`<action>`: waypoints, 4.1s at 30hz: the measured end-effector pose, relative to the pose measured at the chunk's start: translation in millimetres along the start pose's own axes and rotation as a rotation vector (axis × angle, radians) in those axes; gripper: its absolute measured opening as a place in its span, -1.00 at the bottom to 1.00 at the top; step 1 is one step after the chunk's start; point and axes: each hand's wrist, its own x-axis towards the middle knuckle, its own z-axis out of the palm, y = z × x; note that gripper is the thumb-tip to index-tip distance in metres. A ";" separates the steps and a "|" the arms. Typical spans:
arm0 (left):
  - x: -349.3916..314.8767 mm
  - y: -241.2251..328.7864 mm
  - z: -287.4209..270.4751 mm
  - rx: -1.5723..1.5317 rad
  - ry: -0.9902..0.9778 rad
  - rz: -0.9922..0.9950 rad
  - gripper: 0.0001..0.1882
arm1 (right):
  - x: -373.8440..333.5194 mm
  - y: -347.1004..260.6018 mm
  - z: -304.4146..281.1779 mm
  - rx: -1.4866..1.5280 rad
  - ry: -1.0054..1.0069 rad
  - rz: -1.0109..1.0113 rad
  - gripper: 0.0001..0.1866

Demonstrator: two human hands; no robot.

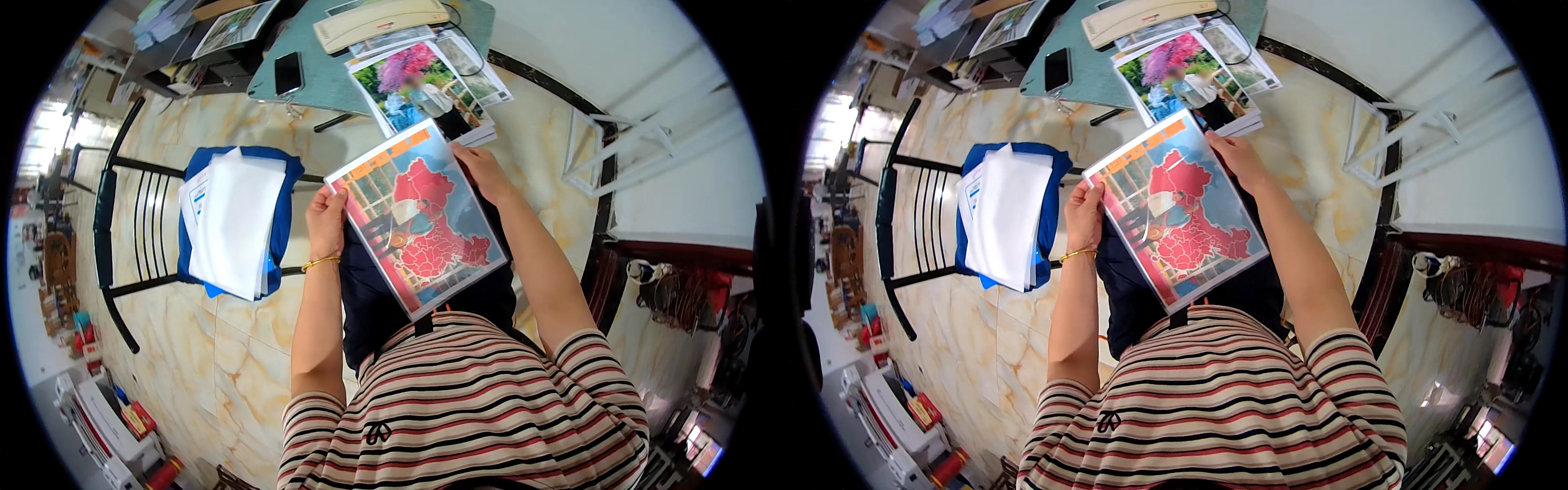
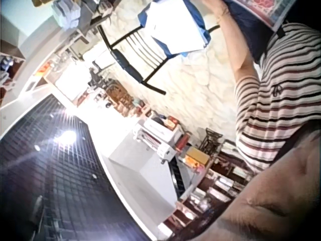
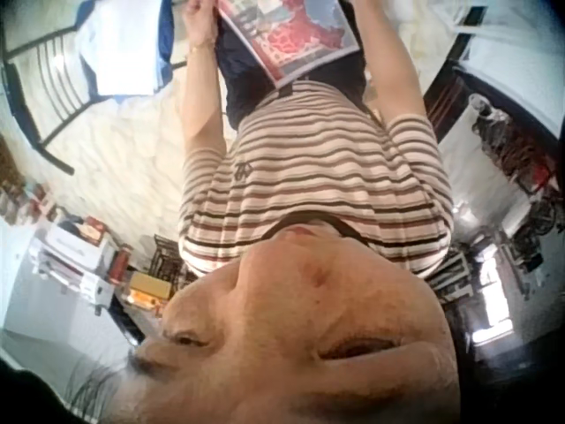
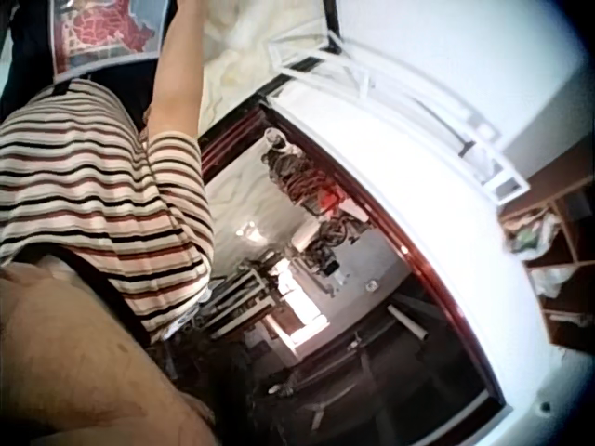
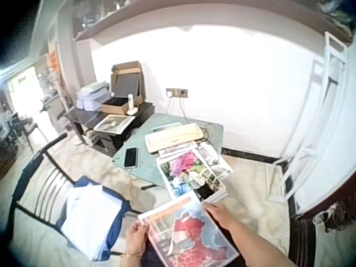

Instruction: The person sits at a table and places printed photographs into clear plastic protective sleeves. They handle each print, open a sleeve, insert the print, and set the sleeved item aside on the table.

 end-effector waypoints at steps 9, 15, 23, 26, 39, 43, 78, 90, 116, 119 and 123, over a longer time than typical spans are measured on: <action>2.0 -3.0 -1.6 0.045 0.069 0.052 -0.84 | 6.3 1.1 -8.9 -0.111 -0.130 0.050 -0.75; 4.4 -9.7 -2.0 0.013 0.102 0.056 -0.83 | 6.7 -0.1 -7.8 -0.215 -0.149 0.039 -0.78; 3.3 -18.6 0.5 0.041 0.155 0.096 -0.83 | 7.6 1.8 -0.3 -0.282 -0.099 -0.017 -0.77; 2.4 -17.8 1.1 0.066 0.157 0.099 -0.83 | 8.1 3.7 -1.8 -0.287 -0.097 -0.037 -0.77; 4.7 6.6 -8.6 -0.035 0.106 -0.046 -0.86 | 7.6 -4.0 2.4 -0.248 -0.123 0.044 -0.78; 15.7 -5.9 -21.5 0.086 0.068 -0.074 -0.87 | 33.2 6.1 2.1 -0.143 -0.178 -0.126 -0.81; 134.7 75.7 162.5 1.455 -0.826 -0.439 -0.75 | 27.1 10.5 12.6 0.032 -0.094 -0.268 -0.85; 127.3 85.2 172.3 1.348 -0.866 -0.445 -0.74 | 19.9 7.9 15.3 0.083 -0.048 -0.250 -0.85; 100.9 98.7 99.6 1.178 -0.825 -0.200 -0.87 | 26.1 -10.0 19.0 -0.074 0.037 -0.537 -0.68; 83.7 109.0 124.2 1.122 -0.840 -0.186 -0.84 | 14.6 -44.2 31.6 -0.157 -0.004 -0.477 -0.65; 77.8 121.5 122.5 1.143 -0.806 -0.093 -0.80 | -2.8 -69.7 24.0 -0.112 0.068 -0.346 -0.70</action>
